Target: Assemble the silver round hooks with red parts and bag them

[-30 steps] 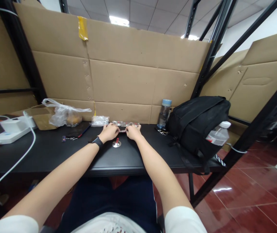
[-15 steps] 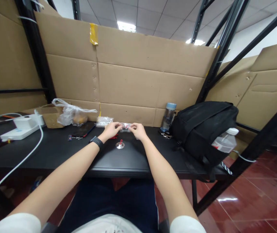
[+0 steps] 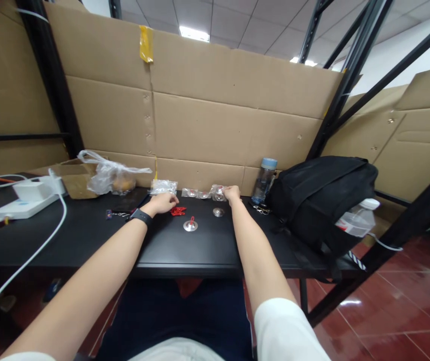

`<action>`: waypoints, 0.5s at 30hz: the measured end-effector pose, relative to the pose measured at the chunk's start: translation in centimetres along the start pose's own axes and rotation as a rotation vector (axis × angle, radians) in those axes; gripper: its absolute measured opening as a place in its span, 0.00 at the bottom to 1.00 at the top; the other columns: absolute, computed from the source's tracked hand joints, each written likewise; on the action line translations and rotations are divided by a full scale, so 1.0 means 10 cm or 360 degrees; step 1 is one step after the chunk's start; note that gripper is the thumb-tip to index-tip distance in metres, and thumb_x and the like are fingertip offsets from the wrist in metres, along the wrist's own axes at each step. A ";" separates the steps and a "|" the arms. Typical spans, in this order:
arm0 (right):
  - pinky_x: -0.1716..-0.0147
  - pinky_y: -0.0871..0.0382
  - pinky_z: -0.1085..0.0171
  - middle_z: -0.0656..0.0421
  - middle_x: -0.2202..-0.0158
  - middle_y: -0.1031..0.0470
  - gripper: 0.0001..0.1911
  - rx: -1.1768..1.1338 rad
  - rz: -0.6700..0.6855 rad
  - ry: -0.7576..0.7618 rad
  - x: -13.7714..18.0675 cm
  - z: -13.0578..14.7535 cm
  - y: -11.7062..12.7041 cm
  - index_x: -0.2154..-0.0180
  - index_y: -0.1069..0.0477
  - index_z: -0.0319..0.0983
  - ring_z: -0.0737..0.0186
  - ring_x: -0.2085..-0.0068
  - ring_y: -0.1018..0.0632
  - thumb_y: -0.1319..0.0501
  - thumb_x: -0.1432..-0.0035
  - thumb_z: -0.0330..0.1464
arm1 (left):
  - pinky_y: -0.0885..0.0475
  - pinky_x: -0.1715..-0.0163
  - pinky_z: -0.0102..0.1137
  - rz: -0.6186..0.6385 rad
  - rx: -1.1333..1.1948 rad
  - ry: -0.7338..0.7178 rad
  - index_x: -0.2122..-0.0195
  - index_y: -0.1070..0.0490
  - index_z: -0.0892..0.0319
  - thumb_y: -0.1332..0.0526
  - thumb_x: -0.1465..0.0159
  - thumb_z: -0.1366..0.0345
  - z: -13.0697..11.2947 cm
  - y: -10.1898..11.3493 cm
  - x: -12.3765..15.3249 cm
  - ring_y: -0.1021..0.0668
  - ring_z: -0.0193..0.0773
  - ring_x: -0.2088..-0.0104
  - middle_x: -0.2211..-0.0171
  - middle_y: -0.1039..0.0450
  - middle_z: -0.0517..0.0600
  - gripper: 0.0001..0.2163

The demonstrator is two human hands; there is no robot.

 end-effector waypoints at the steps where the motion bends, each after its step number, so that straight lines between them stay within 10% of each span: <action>1: 0.60 0.28 0.58 0.51 0.72 0.20 0.02 0.0034 0.0014 -0.0018 -0.01 0.02 -0.06 0.72 0.23 0.38 0.51 0.61 0.19 0.32 0.51 0.30 | 0.29 0.50 0.38 0.0029 -0.0018 0.0006 0.56 0.20 0.49 0.37 0.41 0.62 -0.01 -0.03 0.01 0.21 0.49 0.51 0.50 0.21 0.51 0.13; 8: 0.43 0.46 0.41 0.41 0.57 0.20 0.07 0.0350 0.0041 -0.0124 0.04 0.05 -0.26 0.64 0.23 0.35 0.43 0.49 0.22 0.33 0.47 0.30 | 0.33 0.46 0.48 0.0106 -0.0104 0.0052 0.51 0.22 0.46 0.43 0.36 0.65 -0.02 -0.09 0.05 0.27 0.55 0.45 0.43 0.28 0.54 0.15; 15: 0.45 0.45 0.45 0.52 0.56 0.20 0.08 0.0609 0.0156 0.0030 0.13 -0.14 -0.01 0.60 0.24 0.42 0.48 0.50 0.23 0.36 0.43 0.34 | 0.40 0.48 0.49 -0.0870 -0.0374 0.0409 0.43 0.29 0.54 0.44 0.36 0.71 0.19 0.33 0.21 0.36 0.57 0.42 0.40 0.35 0.60 0.20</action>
Point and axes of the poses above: each hand's wrist, its own x-axis away from the middle knuckle, its own y-axis out of the back of the hand, z = x × y, the point moved 4 cm from there along -x, towards the middle knuckle
